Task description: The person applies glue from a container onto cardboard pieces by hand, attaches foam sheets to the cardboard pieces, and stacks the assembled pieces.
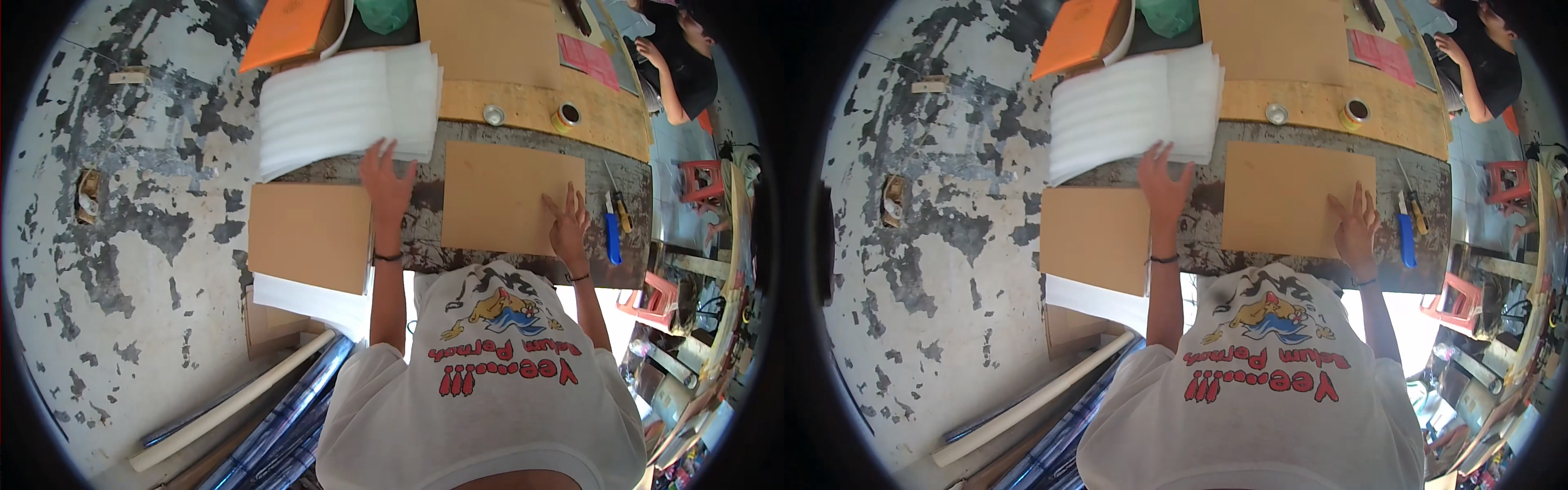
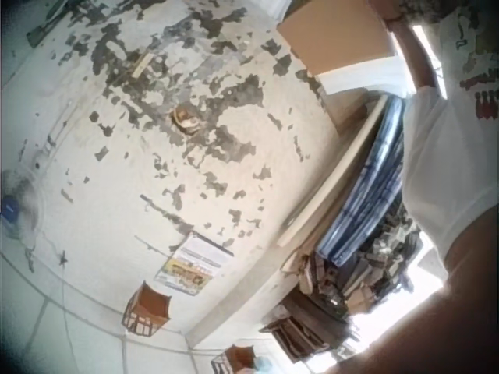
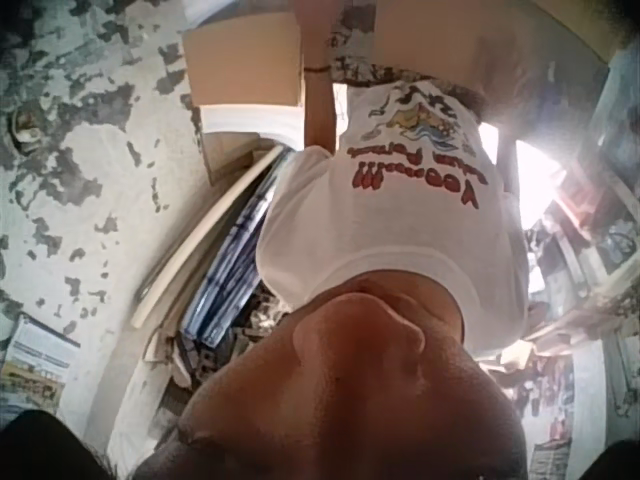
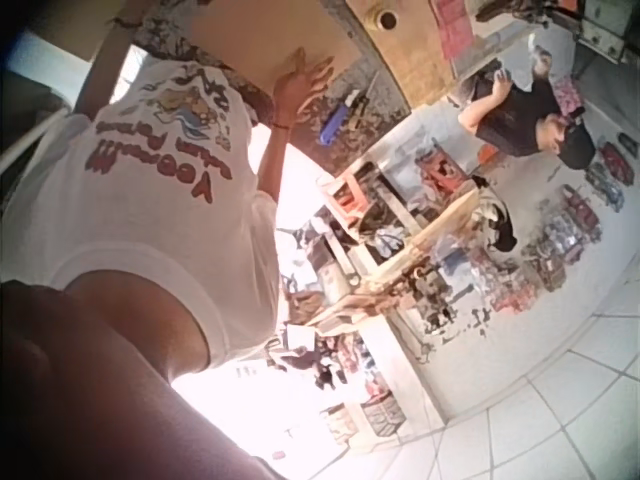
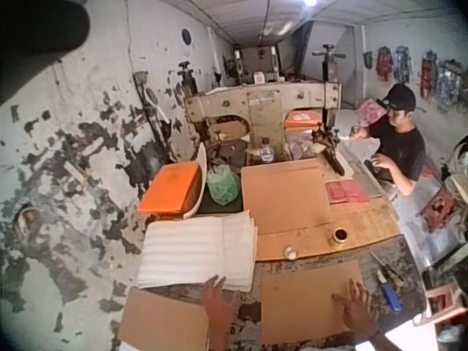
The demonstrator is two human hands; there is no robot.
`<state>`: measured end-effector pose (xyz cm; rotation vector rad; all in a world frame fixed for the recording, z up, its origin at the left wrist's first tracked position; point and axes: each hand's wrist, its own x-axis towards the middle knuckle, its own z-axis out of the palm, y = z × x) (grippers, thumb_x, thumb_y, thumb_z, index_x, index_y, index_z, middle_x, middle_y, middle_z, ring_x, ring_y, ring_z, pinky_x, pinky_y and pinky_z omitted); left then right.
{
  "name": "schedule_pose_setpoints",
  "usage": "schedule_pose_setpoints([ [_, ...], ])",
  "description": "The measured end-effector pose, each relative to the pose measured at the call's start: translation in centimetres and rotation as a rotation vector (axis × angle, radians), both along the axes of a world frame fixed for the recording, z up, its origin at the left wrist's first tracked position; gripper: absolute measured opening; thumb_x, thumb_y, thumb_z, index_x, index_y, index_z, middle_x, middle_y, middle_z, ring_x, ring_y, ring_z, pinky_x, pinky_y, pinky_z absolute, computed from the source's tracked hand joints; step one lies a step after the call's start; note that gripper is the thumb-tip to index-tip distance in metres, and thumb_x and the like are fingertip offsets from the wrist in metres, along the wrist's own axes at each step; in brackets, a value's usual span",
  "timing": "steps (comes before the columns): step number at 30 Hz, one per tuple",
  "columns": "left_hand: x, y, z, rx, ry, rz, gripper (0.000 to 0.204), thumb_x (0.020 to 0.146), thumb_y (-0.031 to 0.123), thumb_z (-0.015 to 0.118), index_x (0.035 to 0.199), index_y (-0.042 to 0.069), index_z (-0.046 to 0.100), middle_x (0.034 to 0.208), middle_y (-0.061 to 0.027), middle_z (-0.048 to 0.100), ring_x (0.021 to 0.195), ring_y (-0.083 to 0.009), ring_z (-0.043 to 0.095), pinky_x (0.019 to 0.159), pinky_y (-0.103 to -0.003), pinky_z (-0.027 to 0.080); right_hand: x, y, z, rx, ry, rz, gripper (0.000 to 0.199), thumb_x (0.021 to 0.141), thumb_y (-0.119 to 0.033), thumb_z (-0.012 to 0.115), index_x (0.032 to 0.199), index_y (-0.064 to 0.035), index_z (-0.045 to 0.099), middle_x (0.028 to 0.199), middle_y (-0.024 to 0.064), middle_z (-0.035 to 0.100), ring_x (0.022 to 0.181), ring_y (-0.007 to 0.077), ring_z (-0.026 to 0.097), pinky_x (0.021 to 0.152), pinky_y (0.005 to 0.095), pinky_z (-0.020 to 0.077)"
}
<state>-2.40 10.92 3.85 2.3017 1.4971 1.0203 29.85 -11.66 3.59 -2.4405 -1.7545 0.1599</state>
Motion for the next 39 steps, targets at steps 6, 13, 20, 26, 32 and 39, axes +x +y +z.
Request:
schedule_pose_setpoints([
  [6,-4.9,8.0,1.3,0.104,0.277,-0.014,0.052,0.084,0.029,0.079,0.130,0.009,0.066,0.139,-0.0177,0.059,0.131,-0.0406,0.051,0.111,-0.050,0.039,-2.3,0.2,-0.3,0.151,-0.046,-0.097,0.062,0.083,0.006,0.050,0.137,-0.0202,0.062,0.166,0.0175,0.016,0.151,0.0453,0.016,0.114,0.0697,0.0184],
  [13,-4.9,9.2,3.6,-0.219,-0.042,-0.064,0.031,0.102,0.021,0.060,0.128,0.006,0.067,0.133,-0.0217,0.063,0.129,-0.0367,0.056,0.107,-0.042,0.045,-0.3,1.8,1.8,0.350,0.200,-0.142,0.047,0.088,0.003,0.057,0.132,-0.0104,0.063,0.161,0.0181,0.029,0.143,0.0467,0.027,0.114,0.0596,0.0288],
  [20,-4.8,10.2,4.4,-0.337,-0.159,-0.115,0.033,0.102,0.021,0.060,0.128,0.001,0.066,0.134,-0.0198,0.063,0.131,-0.0337,0.056,0.109,-0.041,0.044,-0.4,4.3,5.4,0.583,0.744,-0.181,0.040,0.097,-0.007,0.060,0.136,-0.0062,0.058,0.133,0.0153,0.063,0.127,0.0355,0.055,0.109,0.0443,0.0420],
  [26,-6.5,11.2,2.2,-0.036,0.130,-0.211,0.032,0.096,0.023,0.070,0.119,0.000,0.070,0.120,-0.0200,0.070,0.119,-0.0347,0.063,0.102,-0.042,0.050,-1.2,5.0,5.7,0.525,0.896,-0.141,0.045,0.098,-0.006,0.058,0.143,-0.0051,0.052,0.129,0.0136,0.066,0.120,0.0274,0.062,0.101,0.0383,0.0483],
  [32,-4.6,10.8,5.8,-0.114,-0.116,0.037,0.024,0.099,0.016,0.064,0.111,-0.003,0.071,0.104,-0.0193,0.074,0.096,-0.0332,0.072,0.087,-0.040,0.054,-1.5,4.6,6.3,0.523,1.190,-0.163,0.043,0.104,-0.013,0.055,0.146,-0.0047,0.048,0.130,0.0107,0.065,0.120,0.0187,0.060,0.104,0.0326,0.0453],
  [39,1.3,3.5,12.3,0.426,-0.180,0.037,0.014,0.099,0.009,0.061,0.104,0.002,0.071,0.102,-0.0150,0.074,0.094,-0.0313,0.071,0.086,-0.040,0.055,-2.9,6.9,11.5,0.609,1.381,-0.086,0.053,0.107,-0.024,0.052,0.153,-0.0044,0.034,0.133,0.0160,0.063,0.123,0.0219,0.059,0.105,0.0366,0.0467],
])
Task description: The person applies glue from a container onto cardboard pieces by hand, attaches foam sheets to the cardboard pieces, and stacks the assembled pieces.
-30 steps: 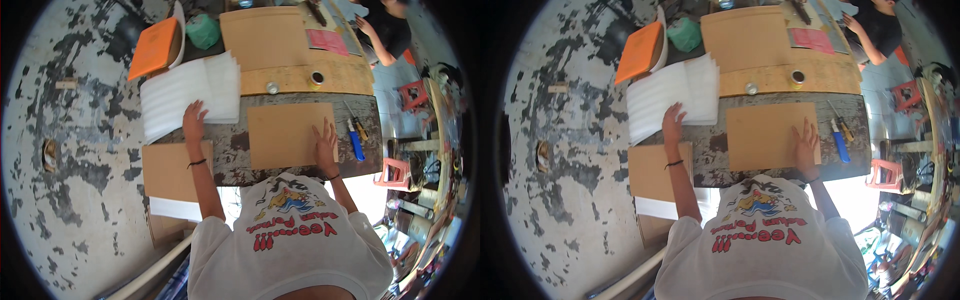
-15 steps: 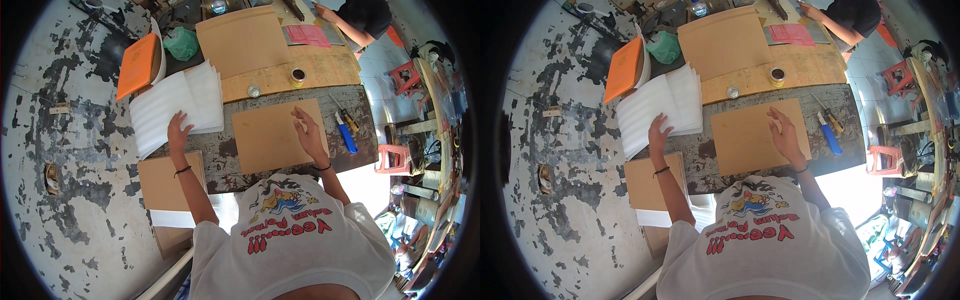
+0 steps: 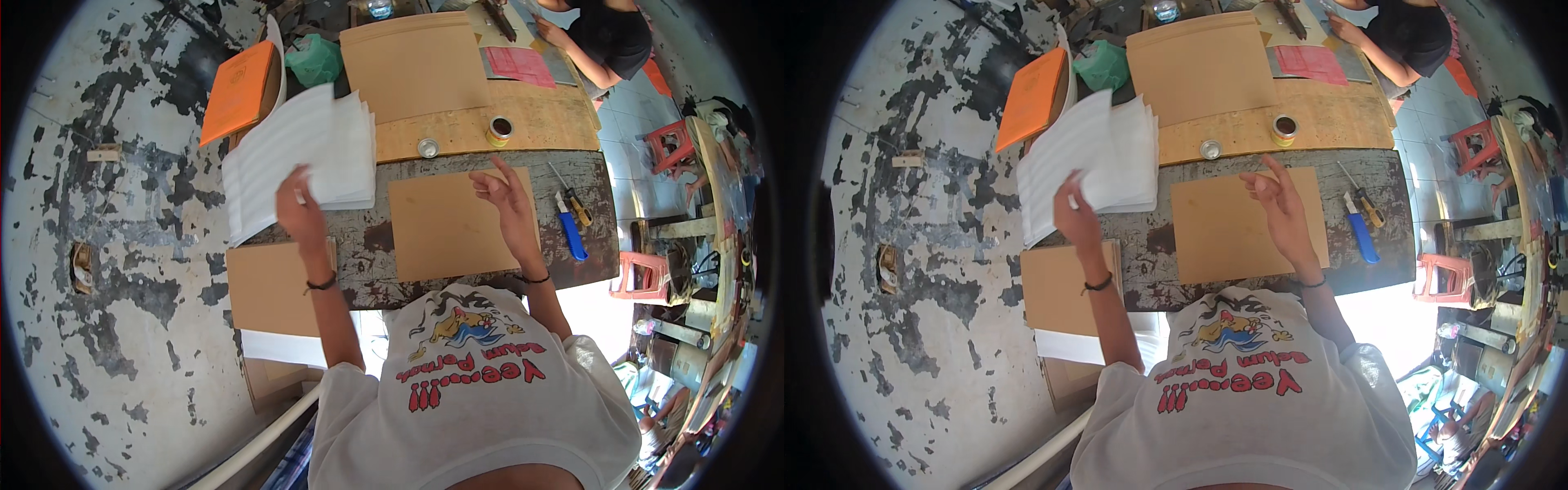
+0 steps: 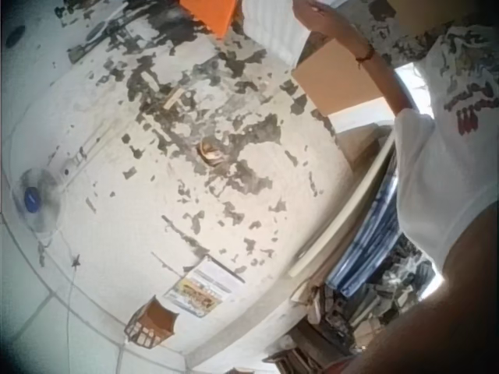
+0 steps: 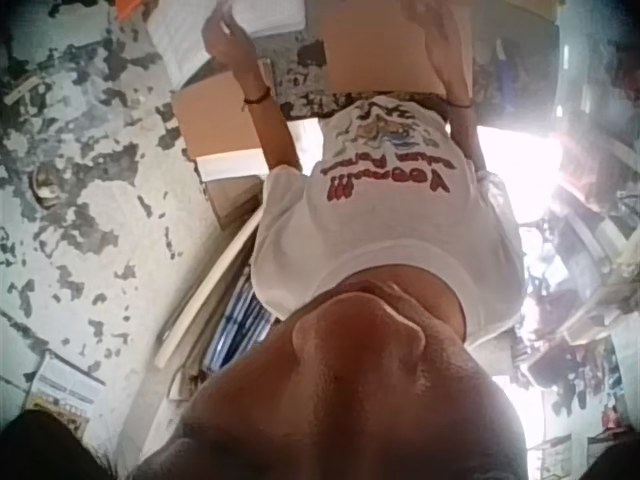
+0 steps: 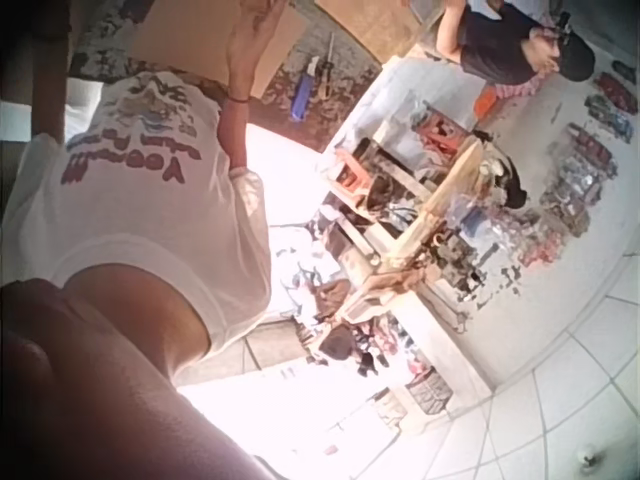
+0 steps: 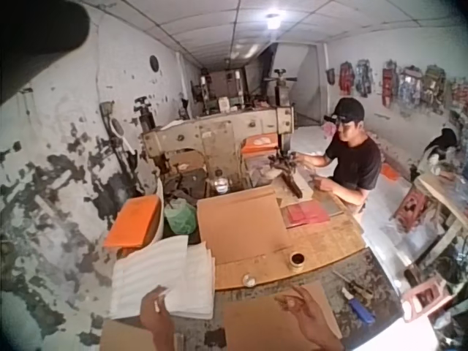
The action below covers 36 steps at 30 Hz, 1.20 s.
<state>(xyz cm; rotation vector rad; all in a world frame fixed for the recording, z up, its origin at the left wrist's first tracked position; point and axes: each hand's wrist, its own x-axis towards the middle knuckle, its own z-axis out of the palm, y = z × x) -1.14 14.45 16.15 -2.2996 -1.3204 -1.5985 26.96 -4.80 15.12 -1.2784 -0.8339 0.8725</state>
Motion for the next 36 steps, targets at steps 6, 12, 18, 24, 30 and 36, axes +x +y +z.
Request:
schedule_pose_setpoints([
  [6,7.9,-11.9,0.2,-0.075,0.043,-0.716,0.017,0.095,0.014,0.065,0.111,0.009,0.067,0.111,-0.0096,0.073,0.105,-0.0325,0.069,0.094,-0.046,0.054,-0.1,1.5,2.1,-0.063,0.215,0.158,0.074,0.105,-0.030,0.055,0.160,-0.0037,0.012,0.135,0.0233,0.058,0.127,0.0255,0.056,0.105,0.0410,0.0476],
  [12,10.2,-15.4,-0.8,-0.323,0.027,-0.893,0.032,0.082,0.014,0.080,0.112,0.010,0.069,0.112,-0.0113,0.071,0.111,-0.0311,0.066,0.101,-0.047,0.049,3.6,-1.2,-0.8,-0.238,0.004,0.015,0.093,0.097,-0.009,0.067,0.162,-0.0151,0.000,0.123,0.0184,0.066,0.104,0.0195,0.067,0.081,0.0333,0.0588],
  [18,6.1,-8.2,-7.6,-0.710,-0.007,-0.083,0.061,0.087,0.033,0.076,0.134,-0.001,0.057,0.126,-0.0224,0.059,0.118,-0.0388,0.056,0.102,-0.045,0.045,7.7,-6.9,-6.9,-0.380,-0.103,-0.293,0.093,0.095,-0.009,0.071,0.163,-0.0100,0.006,0.102,0.0049,0.069,0.081,0.0063,0.061,0.070,0.0218,0.0515],
  [24,6.2,-8.1,-13.9,-0.859,0.121,-0.046,0.072,0.089,0.038,0.074,0.141,-0.004,0.049,0.118,-0.0249,0.055,0.111,-0.0411,0.055,0.097,-0.047,0.046,10.2,-9.1,-12.2,-0.457,-0.368,-0.354,0.093,0.096,-0.015,0.070,0.163,-0.0110,0.006,0.112,0.0143,0.070,0.081,0.0100,0.064,0.068,0.0248,0.0521],
  [30,8.2,-9.0,-14.3,-0.780,0.159,-0.072,0.072,0.088,0.037,0.076,0.142,-0.003,0.050,0.121,-0.0243,0.051,0.112,-0.0400,0.052,0.097,-0.046,0.045,11.2,-8.8,-13.0,-0.432,-0.453,-0.350,0.090,0.097,-0.017,0.070,0.163,-0.0118,0.008,0.107,0.0118,0.069,0.077,0.0102,0.063,0.067,0.0260,0.0514],
  [36,8.0,-8.2,-14.9,-0.742,0.233,-0.030,0.072,0.087,0.034,0.078,0.142,-0.003,0.051,0.123,-0.0253,0.051,0.113,-0.0400,0.053,0.097,-0.046,0.045,10.2,-7.7,-12.6,-0.483,-0.506,-0.325,0.090,0.097,-0.016,0.069,0.163,-0.0129,0.009,0.107,0.0132,0.069,0.077,0.0115,0.065,0.066,0.0269,0.0517],
])
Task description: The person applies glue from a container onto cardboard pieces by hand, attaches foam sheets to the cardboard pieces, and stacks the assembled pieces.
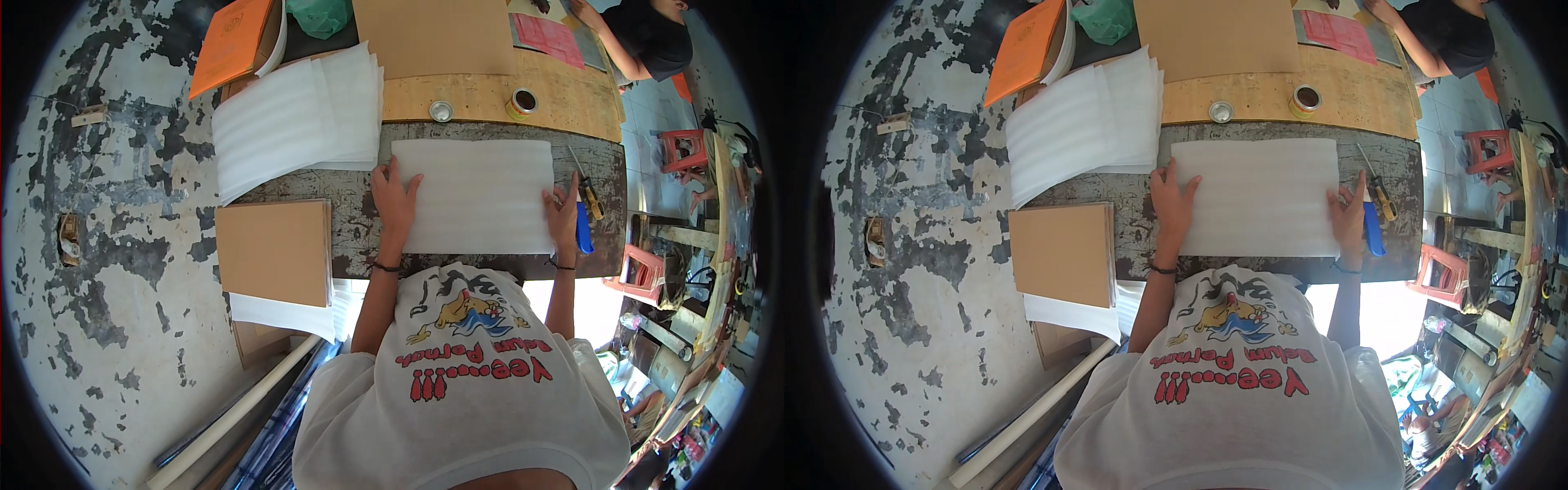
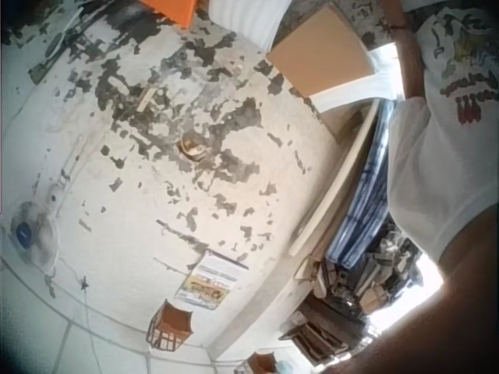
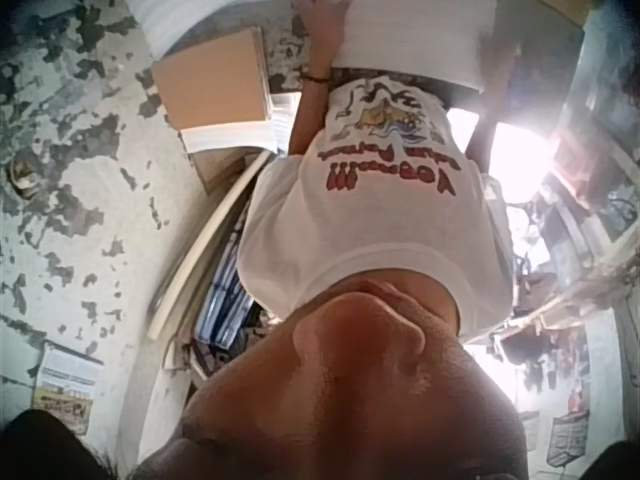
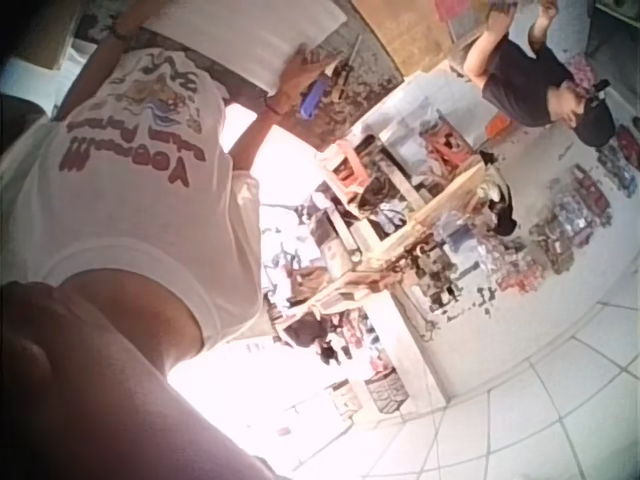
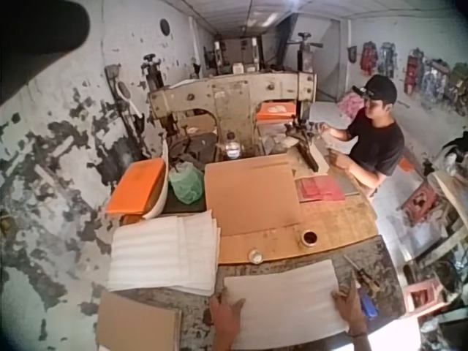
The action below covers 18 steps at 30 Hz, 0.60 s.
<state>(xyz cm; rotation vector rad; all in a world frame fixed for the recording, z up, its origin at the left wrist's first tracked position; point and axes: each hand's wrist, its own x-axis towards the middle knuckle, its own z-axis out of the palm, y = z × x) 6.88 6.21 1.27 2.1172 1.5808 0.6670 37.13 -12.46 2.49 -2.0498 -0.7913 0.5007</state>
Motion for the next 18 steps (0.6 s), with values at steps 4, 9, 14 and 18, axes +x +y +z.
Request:
schedule_pose_setpoints([
  [4,-0.1,0.2,-0.4,0.010,0.006,-0.016,0.072,0.085,0.035,0.079,0.141,-0.003,0.053,0.123,-0.0244,0.051,0.113,-0.0400,0.053,0.097,-0.046,0.046,-0.2,-0.3,-0.2,0.002,0.031,-0.005,0.090,0.096,-0.016,0.069,0.163,-0.0122,0.009,0.108,0.0139,0.070,0.075,0.0120,0.066,0.066,0.0269,0.0519],
  [9,-0.2,0.2,-0.2,-0.033,-0.028,-0.023,0.072,0.085,0.037,0.079,0.140,-0.002,0.053,0.123,-0.0235,0.051,0.113,-0.0400,0.054,0.097,-0.046,0.046,-0.6,-0.6,-0.5,-0.026,-0.157,0.007,0.092,0.092,-0.013,0.072,0.162,-0.0112,0.012,0.112,0.0144,0.070,0.068,0.0174,0.062,0.062,0.0305,0.0504],
  [14,0.1,0.4,1.0,-0.067,0.018,-0.051,0.068,0.087,0.033,0.076,0.140,-0.002,0.053,0.128,-0.0241,0.050,0.118,-0.0414,0.049,0.103,-0.049,0.042,-1.5,-0.3,-0.6,-0.037,-0.292,0.005,0.093,0.090,-0.013,0.073,0.162,-0.0093,0.014,0.121,0.0164,0.066,0.071,0.0211,0.056,0.067,0.0334,0.0482],
  [18,0.8,1.7,-0.5,0.154,0.078,-0.214,0.065,0.090,0.027,0.068,0.146,0.001,0.047,0.151,-0.0271,0.037,0.138,-0.0458,0.037,0.115,-0.054,0.031,-2.0,0.0,-0.7,-0.042,-0.280,-0.013,0.093,0.089,-0.012,0.074,0.162,-0.0093,0.016,0.124,0.0162,0.064,0.072,0.0214,0.054,0.070,0.0344,0.0474],
])
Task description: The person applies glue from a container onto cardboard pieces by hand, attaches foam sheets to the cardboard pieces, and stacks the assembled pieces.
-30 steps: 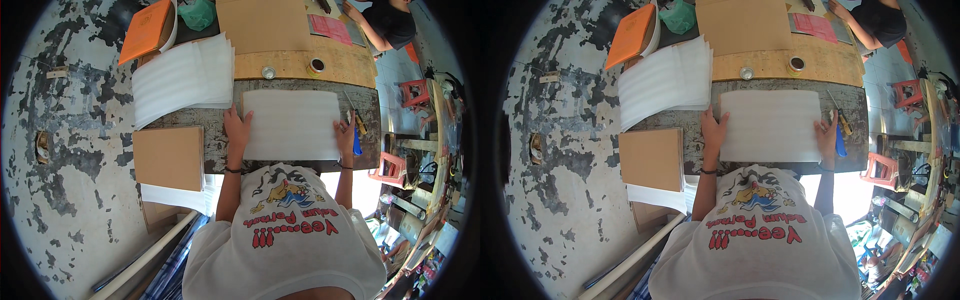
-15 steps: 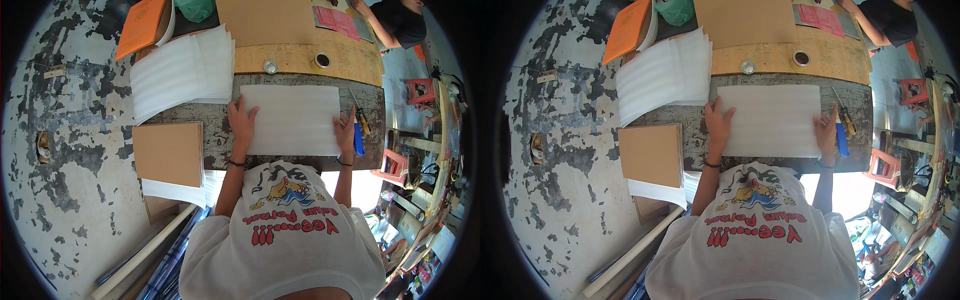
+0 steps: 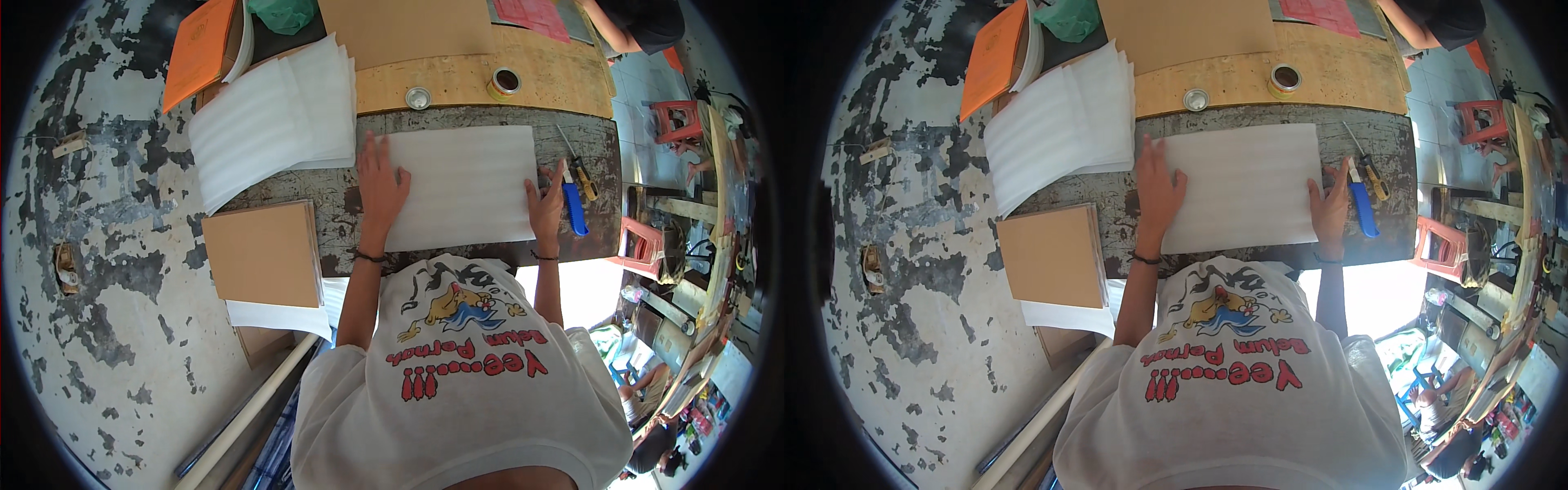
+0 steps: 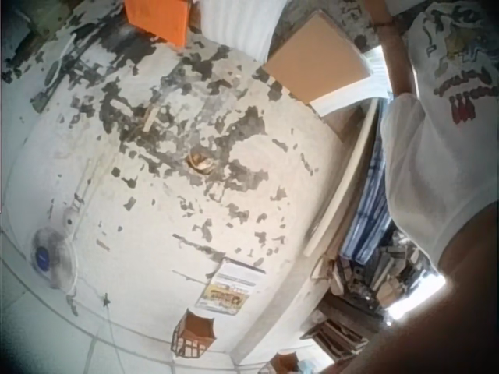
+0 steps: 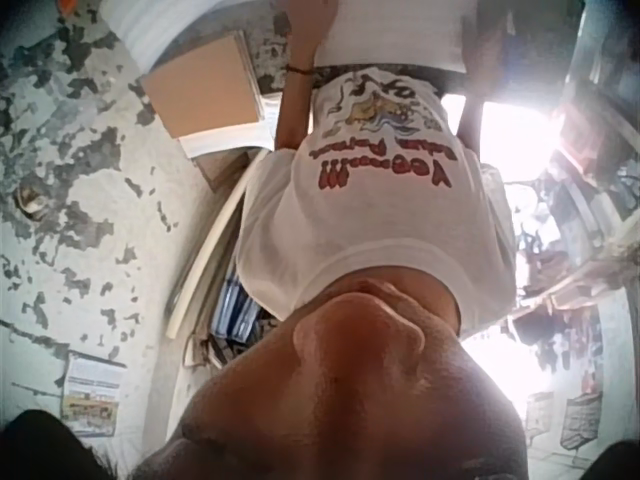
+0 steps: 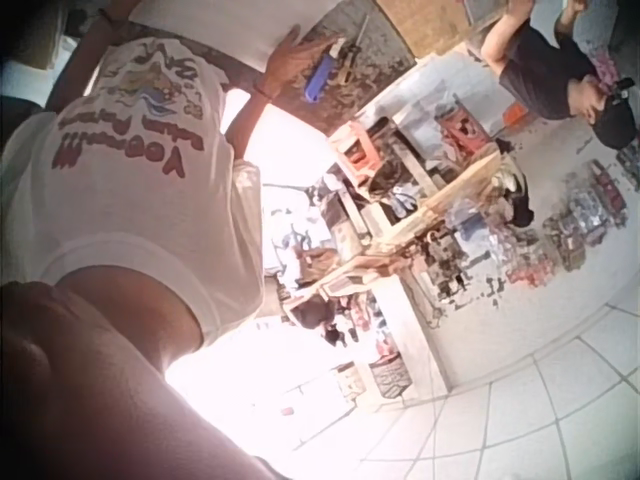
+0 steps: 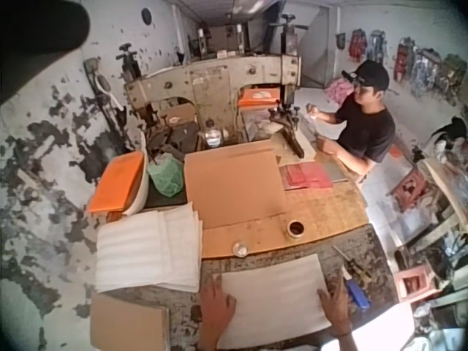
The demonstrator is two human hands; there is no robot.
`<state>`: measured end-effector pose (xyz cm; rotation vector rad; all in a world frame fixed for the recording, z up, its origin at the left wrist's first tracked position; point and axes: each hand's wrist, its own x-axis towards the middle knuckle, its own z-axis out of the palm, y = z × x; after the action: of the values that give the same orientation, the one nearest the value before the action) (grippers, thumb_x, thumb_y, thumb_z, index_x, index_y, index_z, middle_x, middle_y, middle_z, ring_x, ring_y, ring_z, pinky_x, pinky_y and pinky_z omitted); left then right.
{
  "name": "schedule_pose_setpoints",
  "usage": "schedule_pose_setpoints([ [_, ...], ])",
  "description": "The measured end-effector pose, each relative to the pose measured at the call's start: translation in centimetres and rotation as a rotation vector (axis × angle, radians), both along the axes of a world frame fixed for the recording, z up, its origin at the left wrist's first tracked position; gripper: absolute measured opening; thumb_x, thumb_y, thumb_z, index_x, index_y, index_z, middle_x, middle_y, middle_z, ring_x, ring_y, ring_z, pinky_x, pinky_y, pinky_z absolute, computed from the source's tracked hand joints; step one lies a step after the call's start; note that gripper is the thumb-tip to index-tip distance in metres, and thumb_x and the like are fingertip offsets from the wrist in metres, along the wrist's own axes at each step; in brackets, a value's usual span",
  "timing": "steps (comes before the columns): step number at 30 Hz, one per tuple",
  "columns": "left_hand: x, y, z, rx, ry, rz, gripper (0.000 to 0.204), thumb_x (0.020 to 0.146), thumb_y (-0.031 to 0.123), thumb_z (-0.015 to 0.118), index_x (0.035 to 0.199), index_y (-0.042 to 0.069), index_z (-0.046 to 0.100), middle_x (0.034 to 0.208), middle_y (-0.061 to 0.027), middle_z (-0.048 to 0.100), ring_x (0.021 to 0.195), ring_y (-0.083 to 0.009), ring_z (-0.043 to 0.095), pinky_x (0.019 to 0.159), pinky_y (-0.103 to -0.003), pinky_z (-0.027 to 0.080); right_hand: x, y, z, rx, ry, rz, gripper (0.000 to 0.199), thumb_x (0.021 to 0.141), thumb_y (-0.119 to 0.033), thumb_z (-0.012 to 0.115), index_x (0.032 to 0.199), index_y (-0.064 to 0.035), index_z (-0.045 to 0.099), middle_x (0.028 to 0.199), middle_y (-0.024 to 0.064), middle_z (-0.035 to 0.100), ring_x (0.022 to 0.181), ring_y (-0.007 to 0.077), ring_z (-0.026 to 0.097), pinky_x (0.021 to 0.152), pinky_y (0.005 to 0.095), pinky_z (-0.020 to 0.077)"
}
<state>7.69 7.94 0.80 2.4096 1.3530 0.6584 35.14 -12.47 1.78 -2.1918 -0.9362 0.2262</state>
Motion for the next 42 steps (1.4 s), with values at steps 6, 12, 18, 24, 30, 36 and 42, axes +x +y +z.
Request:
schedule_pose_setpoints([
  [6,0.3,0.0,-1.0,-0.009,-0.012,-0.089,0.063,0.093,0.028,0.063,0.148,0.003,0.045,0.160,-0.0255,0.028,0.147,-0.0469,0.027,0.121,-0.056,0.023,0.1,-0.1,-0.3,0.030,0.037,-0.015,0.090,0.090,-0.010,0.073,0.161,-0.0100,0.019,0.124,0.0125,0.065,0.065,0.0155,0.046,0.064,0.0311,0.0454],
  [12,0.7,0.2,-0.7,-0.007,-0.031,-0.092,0.062,0.094,0.031,0.064,0.147,0.004,0.046,0.157,-0.0253,0.031,0.145,-0.0469,0.028,0.120,-0.056,0.025,0.3,-0.4,-0.6,0.064,0.053,-0.014,0.089,0.089,-0.010,0.073,0.161,-0.0097,0.021,0.122,0.0089,0.066,0.062,0.0126,0.042,0.061,0.0288,0.0435],
  [18,0.9,0.7,-0.3,0.061,-0.040,-0.112,0.060,0.093,0.031,0.067,0.143,0.004,0.048,0.149,-0.0267,0.039,0.138,-0.0486,0.035,0.114,-0.057,0.032,-0.2,-0.2,-0.2,0.053,0.038,-0.018,0.085,0.090,-0.011,0.072,0.159,-0.0060,0.024,0.122,0.0086,0.067,0.065,0.0157,0.045,0.064,0.0313,0.0449],
  [24,0.9,0.9,-0.6,0.062,0.029,-0.106,0.062,0.093,0.035,0.065,0.145,0.004,0.048,0.151,-0.0263,0.037,0.139,-0.0484,0.034,0.115,-0.057,0.031,-1.1,2.2,0.8,-0.053,-0.293,0.113,0.076,0.090,-0.008,0.067,0.156,-0.0016,0.029,0.141,0.0179,0.054,0.130,0.0387,0.049,0.111,0.0492,0.0347],
  [30,1.0,0.9,-1.2,0.077,0.079,-0.117,0.066,0.094,0.037,0.064,0.149,0.005,0.045,0.157,-0.0243,0.033,0.145,-0.0451,0.030,0.119,-0.055,0.026,-6.8,10.4,0.8,-0.139,-0.325,0.627,0.069,0.099,-0.031,0.057,0.156,-0.0038,0.029,0.158,0.0166,0.039,0.148,0.0339,0.032,0.123,0.0525,0.0175],
  [36,1.0,1.2,-1.0,0.037,0.090,-0.109,0.068,0.095,0.037,0.064,0.150,0.005,0.043,0.158,-0.0244,0.032,0.146,-0.0445,0.030,0.120,-0.055,0.024,-2.1,8.5,-1.6,-0.207,-0.380,0.562,0.073,0.102,-0.044,0.050,0.158,-0.0044,0.026,0.163,0.0137,0.031,0.152,0.0328,0.025,0.125,0.0508,0.0151],
  [42,1.0,0.8,-1.3,0.045,0.117,-0.092,0.068,0.097,0.041,0.059,0.151,0.005,0.042,0.161,-0.0250,0.028,0.148,-0.0439,0.027,0.120,-0.055,0.022,1.1,5.9,-1.3,-0.316,-0.431,0.361,0.077,0.102,-0.049,0.047,0.159,-0.0037,0.021,0.166,0.0143,0.024,0.154,0.0343,0.018,0.125,0.0514,0.0126],
])
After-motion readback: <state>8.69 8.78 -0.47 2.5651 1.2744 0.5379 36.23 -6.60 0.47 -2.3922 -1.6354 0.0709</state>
